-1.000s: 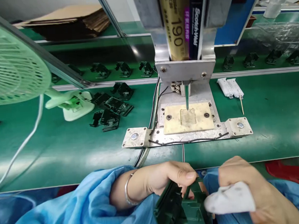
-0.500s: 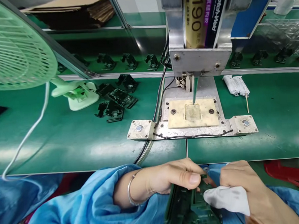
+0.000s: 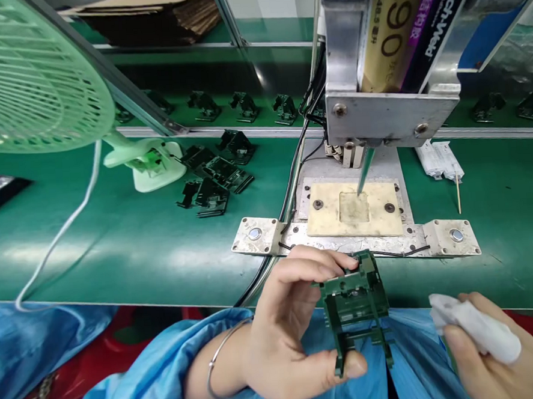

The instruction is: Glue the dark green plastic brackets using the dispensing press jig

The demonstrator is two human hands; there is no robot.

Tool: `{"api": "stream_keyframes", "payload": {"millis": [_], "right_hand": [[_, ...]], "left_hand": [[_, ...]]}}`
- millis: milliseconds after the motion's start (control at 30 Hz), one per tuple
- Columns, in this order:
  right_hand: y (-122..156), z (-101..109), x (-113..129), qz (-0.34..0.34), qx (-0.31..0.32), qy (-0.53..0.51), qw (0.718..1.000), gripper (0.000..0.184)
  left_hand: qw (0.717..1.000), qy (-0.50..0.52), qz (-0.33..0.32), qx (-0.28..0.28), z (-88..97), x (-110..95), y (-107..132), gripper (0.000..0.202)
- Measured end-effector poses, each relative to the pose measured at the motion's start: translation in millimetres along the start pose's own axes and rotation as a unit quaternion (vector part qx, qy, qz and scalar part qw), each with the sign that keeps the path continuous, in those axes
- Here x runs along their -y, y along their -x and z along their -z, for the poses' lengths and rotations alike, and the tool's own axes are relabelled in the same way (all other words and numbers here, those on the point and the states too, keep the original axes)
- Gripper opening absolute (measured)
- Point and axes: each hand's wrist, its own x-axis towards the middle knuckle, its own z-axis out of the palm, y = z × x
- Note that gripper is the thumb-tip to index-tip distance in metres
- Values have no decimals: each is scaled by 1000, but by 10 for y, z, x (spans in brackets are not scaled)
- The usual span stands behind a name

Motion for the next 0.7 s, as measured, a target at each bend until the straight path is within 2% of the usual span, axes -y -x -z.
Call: {"api": "stream_keyframes", "payload": {"millis": [133,233,333,433,500,600,633,667,700], "right_hand": [[-303,-34,282,133,92,27,986,8],[-408,-188,432,149,116,-5,982,22],[-458,-379,534,151,48,-21,987,17],[-525,-521,562,207,-15,-8,978,20],[-576,-546,519,210,1,1,978,24],[-594,-450,309,159,17,29,987,26],[-574,-389,194,139,-6,56,989,25],[-540,-322,59,124,-54,93,986,21],[-495,-254,-93,117,-111,144,976,15]], "left_hand": [[1000,-17,-14,-3,-20,25,14,56],[1000,-17,-16,-6,-28,61,31,59],[999,-27,-2,-17,-53,94,34,59],[999,-33,-15,-5,-75,110,12,60],[999,-45,-24,12,-34,111,-16,62],[990,-133,-41,20,224,123,-109,62],[984,-177,-35,-1,370,138,-169,61],[974,-220,-24,-42,538,159,-251,60],[962,-251,8,-102,719,187,-359,57]]}}
